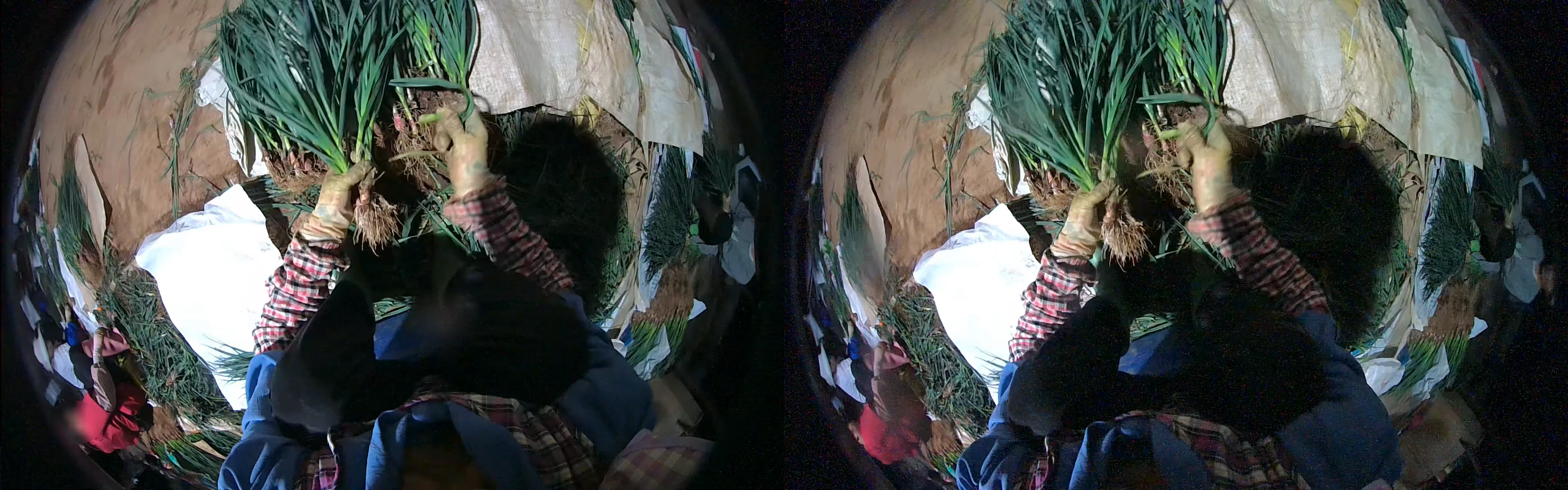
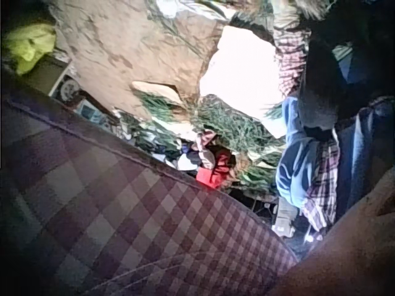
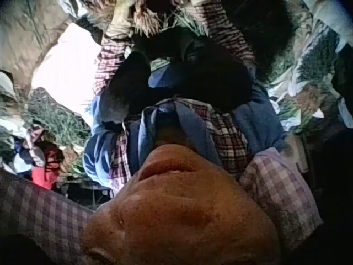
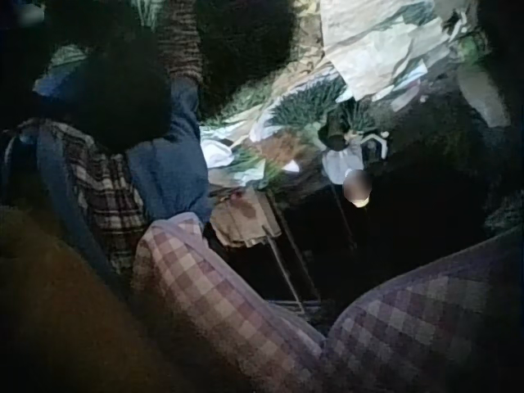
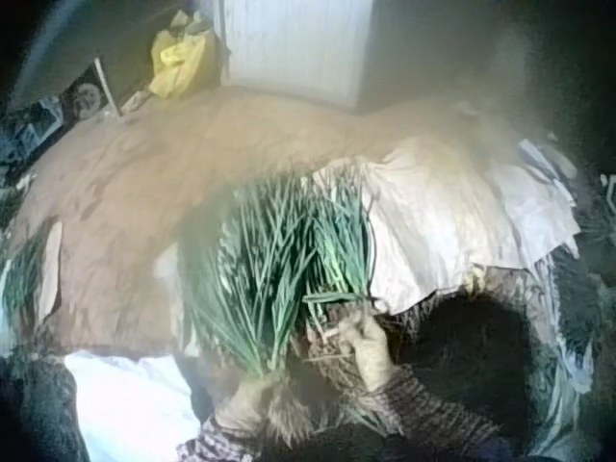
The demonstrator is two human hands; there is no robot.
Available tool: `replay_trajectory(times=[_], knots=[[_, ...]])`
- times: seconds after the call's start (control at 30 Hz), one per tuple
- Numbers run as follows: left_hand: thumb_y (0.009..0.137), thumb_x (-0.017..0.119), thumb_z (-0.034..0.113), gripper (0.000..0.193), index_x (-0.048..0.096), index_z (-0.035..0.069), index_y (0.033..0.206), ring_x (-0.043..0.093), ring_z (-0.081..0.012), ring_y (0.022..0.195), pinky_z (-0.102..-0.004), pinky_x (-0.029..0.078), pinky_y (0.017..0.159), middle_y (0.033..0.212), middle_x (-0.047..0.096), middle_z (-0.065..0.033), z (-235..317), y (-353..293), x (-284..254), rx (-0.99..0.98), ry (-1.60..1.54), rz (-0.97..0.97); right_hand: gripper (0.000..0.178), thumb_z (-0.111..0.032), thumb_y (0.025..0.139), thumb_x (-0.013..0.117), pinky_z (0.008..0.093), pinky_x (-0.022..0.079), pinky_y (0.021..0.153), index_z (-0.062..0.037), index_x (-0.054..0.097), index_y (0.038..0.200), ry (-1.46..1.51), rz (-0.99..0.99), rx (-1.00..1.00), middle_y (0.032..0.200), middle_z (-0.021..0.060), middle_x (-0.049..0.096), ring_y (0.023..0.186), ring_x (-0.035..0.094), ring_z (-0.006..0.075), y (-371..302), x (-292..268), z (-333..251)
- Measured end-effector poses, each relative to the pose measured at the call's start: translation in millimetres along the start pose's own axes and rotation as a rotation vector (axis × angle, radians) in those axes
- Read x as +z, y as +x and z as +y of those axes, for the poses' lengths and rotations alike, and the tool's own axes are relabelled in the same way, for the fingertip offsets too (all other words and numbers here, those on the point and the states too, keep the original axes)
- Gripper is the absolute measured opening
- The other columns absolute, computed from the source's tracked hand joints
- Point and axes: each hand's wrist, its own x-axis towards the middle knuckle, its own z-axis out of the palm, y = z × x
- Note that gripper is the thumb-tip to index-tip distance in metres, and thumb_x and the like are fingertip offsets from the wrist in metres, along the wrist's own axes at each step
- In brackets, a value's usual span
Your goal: The person gathers green onions from a pile, aligns the roots, and ties them into bundles using a rubber band. The person places the finished bundles onto a nearby sack.
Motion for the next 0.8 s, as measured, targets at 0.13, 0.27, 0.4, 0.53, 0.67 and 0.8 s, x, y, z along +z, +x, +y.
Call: replay_trajectory(times=[0.13,0.27,0.4,0.53,0.67,0.8], knots=[[0.084,0.062,0.012,0.009,0.057,0.005,0.087,0.047,-0.0090,0.041,-0.0194,0.036,0.035,0.061,0.055,0.0001,5,-3,9,-0.039,0.100,0.007,0.012,-0.015,0.086,0.059,0.0209,0.045,0.055,-0.0052,0.056,0.093,-0.203,-0.158,0.342,0.079,0.0034,0.058,0.060,0.051,0.0099,-5,8,18],[0.078,0.066,0.009,0.016,0.056,0.003,0.089,0.048,-0.0099,0.041,-0.0199,0.039,0.035,0.063,0.056,-0.0017,1,1,4,-0.072,0.113,0.007,0.023,-0.015,0.080,0.069,0.0229,0.043,0.056,-0.0013,0.059,0.097,-0.311,-0.300,0.621,0.074,0.0032,0.058,0.062,0.051,0.0101,-1,38,29],[0.079,0.064,0.007,0.016,0.056,0.003,0.092,0.053,-0.0119,0.051,-0.0216,0.042,0.040,0.071,0.057,-0.0037,-4,3,8,-0.060,0.049,-0.059,0.071,-0.029,0.064,0.082,0.0286,0.042,0.086,0.0109,0.048,0.112,-0.302,-0.384,0.550,0.096,0.0156,0.060,0.096,0.053,0.0236,21,25,80],[0.080,0.064,0.003,0.018,0.058,0.000,0.097,0.055,-0.0132,0.056,-0.0230,0.044,0.050,0.073,0.061,-0.0052,-3,7,-3,-0.097,0.096,-0.174,0.058,-0.030,0.070,0.079,0.0259,0.040,0.050,0.0092,0.050,0.102,-0.394,-0.463,0.753,0.068,0.0080,0.056,0.055,0.047,0.0130,27,13,55],[0.077,0.067,0.002,0.019,0.058,-0.001,0.094,0.053,-0.0122,0.055,-0.0239,0.041,0.050,0.071,0.061,-0.0045,-11,7,0,-0.070,0.014,-0.080,0.024,-0.026,0.086,0.063,0.0233,0.028,0.041,-0.0035,0.056,0.083,-0.318,-0.270,0.649,0.062,0.0000,0.048,0.046,0.040,0.0086,4,20,63],[0.077,0.065,0.004,0.011,0.059,-0.005,0.082,0.054,-0.0136,0.045,-0.0222,0.041,0.040,0.063,0.061,-0.0097,-19,11,13,0.094,0.146,0.031,0.020,-0.021,0.088,0.058,0.0257,0.037,0.044,-0.0009,0.056,0.086,-0.089,0.004,0.619,0.067,0.0028,0.053,0.052,0.049,0.0117,-16,26,66]])
